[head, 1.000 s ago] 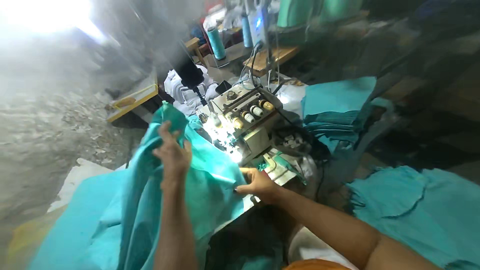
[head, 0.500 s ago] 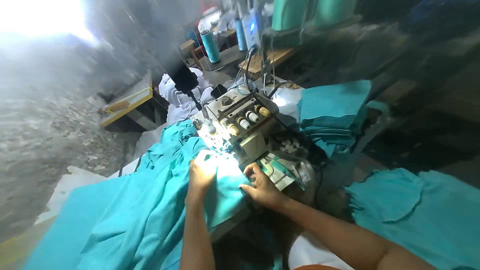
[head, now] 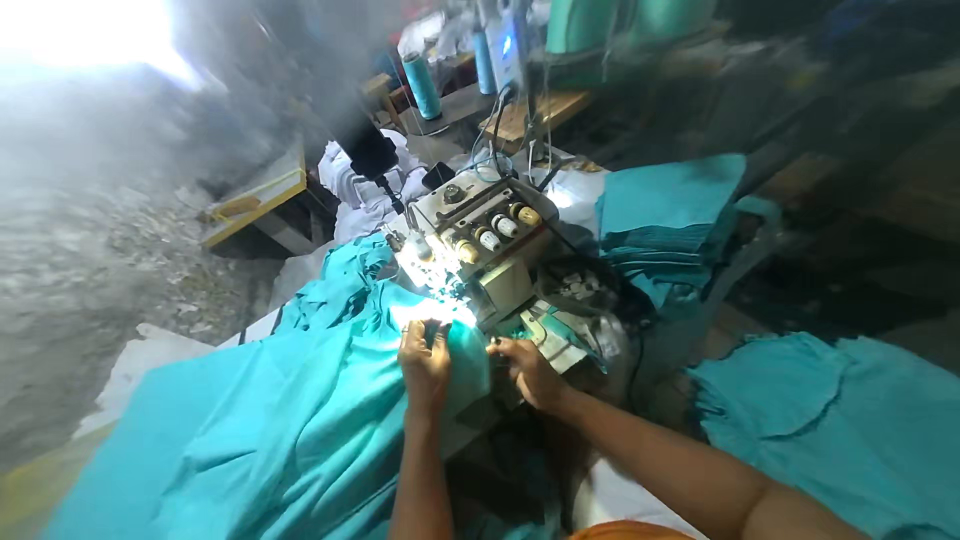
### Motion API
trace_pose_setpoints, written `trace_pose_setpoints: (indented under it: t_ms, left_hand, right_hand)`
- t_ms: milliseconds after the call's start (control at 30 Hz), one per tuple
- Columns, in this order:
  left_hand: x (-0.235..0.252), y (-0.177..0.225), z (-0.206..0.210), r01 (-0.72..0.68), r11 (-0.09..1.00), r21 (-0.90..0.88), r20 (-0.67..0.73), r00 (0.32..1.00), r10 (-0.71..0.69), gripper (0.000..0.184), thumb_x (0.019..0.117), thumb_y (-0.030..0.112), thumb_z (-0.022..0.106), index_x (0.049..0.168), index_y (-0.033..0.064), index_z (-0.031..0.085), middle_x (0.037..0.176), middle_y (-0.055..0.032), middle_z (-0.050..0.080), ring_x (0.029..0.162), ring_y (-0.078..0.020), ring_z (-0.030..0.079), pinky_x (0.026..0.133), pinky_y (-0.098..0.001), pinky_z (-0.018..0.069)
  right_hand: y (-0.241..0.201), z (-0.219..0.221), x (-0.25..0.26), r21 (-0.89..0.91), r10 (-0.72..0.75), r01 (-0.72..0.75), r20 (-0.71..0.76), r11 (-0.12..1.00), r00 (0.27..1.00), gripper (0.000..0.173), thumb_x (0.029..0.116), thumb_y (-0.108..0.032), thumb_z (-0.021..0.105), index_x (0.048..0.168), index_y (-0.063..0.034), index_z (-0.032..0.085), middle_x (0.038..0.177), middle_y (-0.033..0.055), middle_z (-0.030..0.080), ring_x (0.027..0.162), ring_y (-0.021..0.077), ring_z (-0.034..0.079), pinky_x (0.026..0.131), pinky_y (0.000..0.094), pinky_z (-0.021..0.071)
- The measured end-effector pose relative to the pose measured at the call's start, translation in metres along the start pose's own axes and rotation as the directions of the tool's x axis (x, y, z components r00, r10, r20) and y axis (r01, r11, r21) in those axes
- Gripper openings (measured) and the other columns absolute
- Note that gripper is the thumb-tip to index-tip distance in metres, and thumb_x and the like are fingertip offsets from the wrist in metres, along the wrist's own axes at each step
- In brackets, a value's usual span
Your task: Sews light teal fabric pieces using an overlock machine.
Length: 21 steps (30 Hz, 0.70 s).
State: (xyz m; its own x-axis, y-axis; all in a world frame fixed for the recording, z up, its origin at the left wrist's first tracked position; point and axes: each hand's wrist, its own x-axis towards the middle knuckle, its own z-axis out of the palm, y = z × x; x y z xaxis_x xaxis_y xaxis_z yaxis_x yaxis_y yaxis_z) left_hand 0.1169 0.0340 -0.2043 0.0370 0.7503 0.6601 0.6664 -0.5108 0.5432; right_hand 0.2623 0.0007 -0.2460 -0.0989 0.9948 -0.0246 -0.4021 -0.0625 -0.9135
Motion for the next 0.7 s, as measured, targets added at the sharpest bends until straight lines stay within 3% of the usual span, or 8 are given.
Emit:
trace_pose_setpoints:
  t_ms: [33, 100, 167, 267, 367, 467, 633, 700]
  left_hand:
    - [0.001, 0.0, 0.004, 0.024, 0.998, 0.052, -0.02, 1.0, -0.023, 0.016, 0.0939, 0.004, 0.064, 0.096, -0.0122, 0.066, 0.087, -0.019, 0.068, 0.083, -0.0156, 0.064, 0.08, -0.0251, 0.0506]
    - [0.001, 0.001, 0.007, 0.054, 0.994, 0.097, -0.029, 0.998, -0.052, 0.016, 0.0946, 0.005, 0.064, 0.096, -0.0113, 0.067, 0.091, -0.0216, 0.068, 0.088, -0.0228, 0.066, 0.083, -0.0313, 0.052]
    - [0.001, 0.001, 0.002, 0.086, 0.993, 0.085, 0.0, 0.996, -0.086, 0.016, 0.0947, 0.004, 0.063, 0.097, -0.0111, 0.068, 0.093, -0.0214, 0.069, 0.089, -0.0212, 0.066, 0.084, -0.0305, 0.0519]
    - [0.008, -0.003, -0.01, 0.154, 0.988, -0.001, 0.099, 0.983, -0.153, 0.015, 0.0952, 0.001, 0.061, 0.102, -0.0093, 0.069, 0.095, -0.0156, 0.07, 0.088, -0.0084, 0.065, 0.082, -0.0209, 0.0512]
    - [0.016, -0.007, -0.01, 0.168, 0.985, 0.036, 0.121, 0.978, -0.171, 0.014, 0.0949, -0.001, 0.061, 0.101, -0.0079, 0.07, 0.097, -0.0164, 0.072, 0.089, -0.0126, 0.068, 0.083, -0.0263, 0.0533]
    - [0.019, -0.004, -0.009, 0.22, 0.97, 0.1, 0.135, 0.963, -0.232, 0.014, 0.0938, 0.0, 0.063, 0.102, -0.008, 0.071, 0.098, -0.0185, 0.072, 0.09, -0.0207, 0.069, 0.084, -0.0357, 0.0547]
    - [0.017, -0.002, -0.016, 0.28, 0.958, 0.067, 0.193, 0.938, -0.288, 0.019, 0.0877, 0.002, 0.068, 0.105, -0.0057, 0.066, 0.093, -0.0123, 0.07, 0.081, -0.0111, 0.065, 0.075, -0.0269, 0.053]
    - [0.022, 0.002, -0.017, 0.323, 0.943, 0.08, 0.233, 0.914, -0.333, 0.025, 0.0861, 0.001, 0.072, 0.107, -0.0077, 0.063, 0.091, -0.0123, 0.067, 0.078, -0.0113, 0.062, 0.073, -0.0277, 0.0514]
  right_hand:
    - [0.006, -0.003, 0.0, -0.138, -0.093, 0.096, 0.027, 0.986, 0.995, 0.02, 0.099, -0.002, 0.052, 0.093, 0.0093, 0.067, 0.093, 0.0047, 0.063, 0.084, 0.0023, 0.058, 0.076, 0.0191, 0.0486]
    - [0.014, -0.009, -0.001, -0.378, -0.187, 0.201, 0.075, 0.904, 0.98, 0.019, 0.0917, -0.009, 0.069, 0.094, 0.0097, 0.071, 0.101, 0.0147, 0.066, 0.088, 0.0078, 0.061, 0.078, 0.0197, 0.0508]
    - [0.02, -0.013, -0.006, -0.443, -0.271, 0.28, 0.086, 0.852, 0.959, 0.019, 0.0894, -0.01, 0.071, 0.086, 0.0086, 0.072, 0.096, 0.0148, 0.068, 0.082, 0.0051, 0.06, 0.074, 0.0168, 0.0492]
    - [0.014, -0.016, -0.013, -0.393, -0.305, 0.31, 0.076, 0.866, 0.949, 0.017, 0.0908, -0.009, 0.069, 0.084, 0.0064, 0.071, 0.086, 0.0066, 0.069, 0.074, -0.005, 0.058, 0.07, 0.0101, 0.0478]
    - [0.007, -0.014, -0.01, -0.355, -0.26, 0.253, 0.031, 0.9, 0.965, 0.015, 0.0904, -0.007, 0.07, 0.081, 0.0039, 0.069, 0.07, -0.0025, 0.064, 0.063, -0.0091, 0.055, 0.062, 0.0091, 0.0469]
    - [0.013, -0.015, -0.006, -0.338, -0.176, 0.173, 0.022, 0.925, 0.984, 0.014, 0.0905, -0.004, 0.07, 0.079, 0.0036, 0.067, 0.066, -0.0036, 0.063, 0.059, -0.0071, 0.056, 0.06, 0.0114, 0.0488]
    - [0.024, -0.022, -0.019, -0.31, -0.206, 0.22, 0.08, 0.925, 0.975, 0.014, 0.0865, -0.006, 0.072, 0.075, 0.0007, 0.068, 0.068, -0.0062, 0.063, 0.063, -0.0096, 0.056, 0.062, 0.0095, 0.0487]
    - [0.022, -0.022, -0.02, -0.282, -0.248, 0.255, 0.058, 0.925, 0.967, 0.015, 0.0849, -0.003, 0.072, 0.071, -0.0017, 0.066, 0.066, -0.0085, 0.063, 0.061, -0.0101, 0.056, 0.061, 0.009, 0.0489]
